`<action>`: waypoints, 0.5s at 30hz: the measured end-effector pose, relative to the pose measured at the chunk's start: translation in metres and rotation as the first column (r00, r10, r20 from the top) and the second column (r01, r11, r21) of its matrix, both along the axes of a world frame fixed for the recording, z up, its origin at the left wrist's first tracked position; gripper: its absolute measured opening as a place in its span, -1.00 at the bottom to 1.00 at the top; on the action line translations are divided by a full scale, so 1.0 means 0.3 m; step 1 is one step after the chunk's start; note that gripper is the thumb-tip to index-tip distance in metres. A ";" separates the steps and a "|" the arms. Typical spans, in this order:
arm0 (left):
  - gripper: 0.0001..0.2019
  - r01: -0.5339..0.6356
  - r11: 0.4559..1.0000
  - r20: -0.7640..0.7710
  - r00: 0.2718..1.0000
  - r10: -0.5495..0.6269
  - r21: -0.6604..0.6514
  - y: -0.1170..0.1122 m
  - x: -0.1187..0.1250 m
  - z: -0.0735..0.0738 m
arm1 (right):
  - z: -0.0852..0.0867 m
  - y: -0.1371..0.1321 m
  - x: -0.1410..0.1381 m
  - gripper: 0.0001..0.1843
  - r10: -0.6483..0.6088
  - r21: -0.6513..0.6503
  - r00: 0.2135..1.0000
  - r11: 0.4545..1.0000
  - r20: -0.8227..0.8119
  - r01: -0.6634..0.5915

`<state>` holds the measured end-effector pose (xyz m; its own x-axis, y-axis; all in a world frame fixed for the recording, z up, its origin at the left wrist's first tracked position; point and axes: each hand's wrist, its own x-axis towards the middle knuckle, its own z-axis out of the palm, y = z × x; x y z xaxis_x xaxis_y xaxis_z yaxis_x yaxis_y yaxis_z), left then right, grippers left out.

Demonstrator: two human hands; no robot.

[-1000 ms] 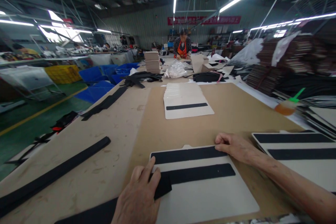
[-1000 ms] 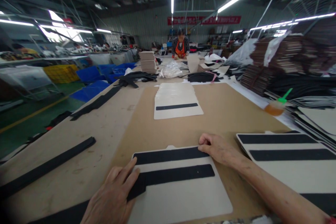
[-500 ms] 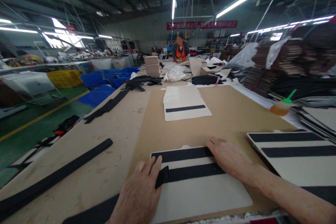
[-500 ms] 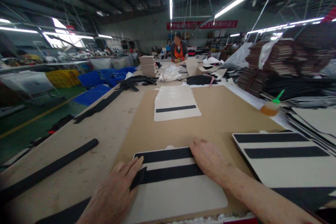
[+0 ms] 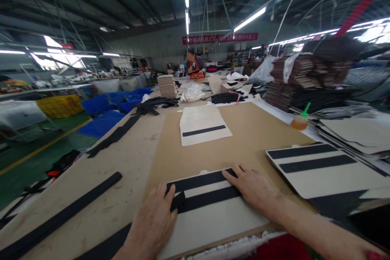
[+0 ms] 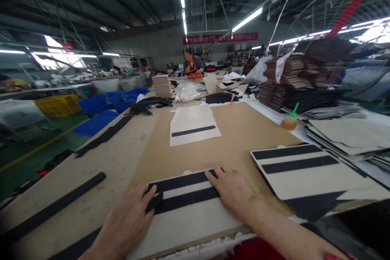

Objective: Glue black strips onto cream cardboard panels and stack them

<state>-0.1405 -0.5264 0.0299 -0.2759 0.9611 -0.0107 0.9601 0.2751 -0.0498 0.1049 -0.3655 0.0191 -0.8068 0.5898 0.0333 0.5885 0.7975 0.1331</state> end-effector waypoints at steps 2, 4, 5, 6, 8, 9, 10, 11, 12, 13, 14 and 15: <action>-0.50 -0.004 1.000 0.046 0.999 0.004 0.011 -0.032 -0.021 -0.004 | -0.007 0.034 0.071 -0.32 -0.021 -0.013 0.999 1.000 -0.038 0.020; -0.50 0.009 0.999 0.089 0.996 -0.012 0.037 -0.062 -0.038 -0.014 | 0.000 0.051 0.127 -0.41 -0.063 -0.038 0.995 0.997 -0.072 0.061; -0.50 0.019 0.998 0.103 0.994 -0.025 0.064 -0.075 -0.045 -0.023 | 0.009 0.048 0.145 -0.45 -0.086 -0.059 0.992 0.995 -0.094 0.081; -0.51 0.024 0.995 0.113 0.993 -0.035 0.099 -0.085 -0.053 -0.034 | 0.019 0.035 0.154 -0.48 -0.107 -0.084 0.986 0.992 -0.125 0.097; -0.54 0.019 0.984 0.139 0.989 -0.044 0.179 -0.097 -0.070 -0.059 | 0.037 -0.022 0.145 -0.54 -0.104 -0.157 0.972 0.985 -0.212 0.072; -0.56 0.013 0.976 0.162 0.986 -0.049 0.215 -0.101 -0.079 -0.072 | 0.040 -0.064 0.127 -0.54 -0.066 -0.201 0.963 0.980 -0.261 0.013; -0.59 0.003 0.969 0.190 0.981 -0.051 0.249 -0.103 -0.088 -0.083 | 0.037 -0.109 0.101 -0.45 -0.010 -0.244 0.952 0.967 -0.306 -0.068; -0.62 -0.009 0.960 0.220 0.974 -0.055 0.278 -0.105 -0.098 -0.091 | 0.027 -0.156 0.068 -0.30 0.066 -0.282 0.940 0.945 -0.334 -0.167; -0.62 -0.024 0.954 0.252 0.966 -0.055 0.300 -0.106 -0.107 -0.098 | 0.009 -0.199 0.030 -0.15 0.138 -0.303 0.925 0.919 -0.353 -0.252; -0.61 -0.044 0.950 0.284 0.958 -0.048 0.310 -0.108 -0.114 -0.101 | -0.018 -0.237 -0.012 -0.06 0.195 -0.302 0.912 0.901 -0.362 -0.312; -0.61 -0.074 0.947 0.309 0.951 -0.028 0.312 -0.110 -0.120 -0.102 | -0.050 -0.267 -0.056 -0.06 0.228 -0.273 0.903 0.901 -0.364 -0.338; -0.62 -0.111 0.945 0.323 0.946 0.005 0.308 -0.112 -0.124 -0.099 | -0.085 -0.288 -0.100 -0.12 0.237 -0.219 0.899 0.918 -0.367 -0.332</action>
<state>-0.1778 -0.5600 0.0003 -0.3641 0.9102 0.1972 0.8933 0.2813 0.3505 0.0748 -0.4518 -0.0065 -0.9119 0.3602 0.1968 0.3027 0.9139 -0.2703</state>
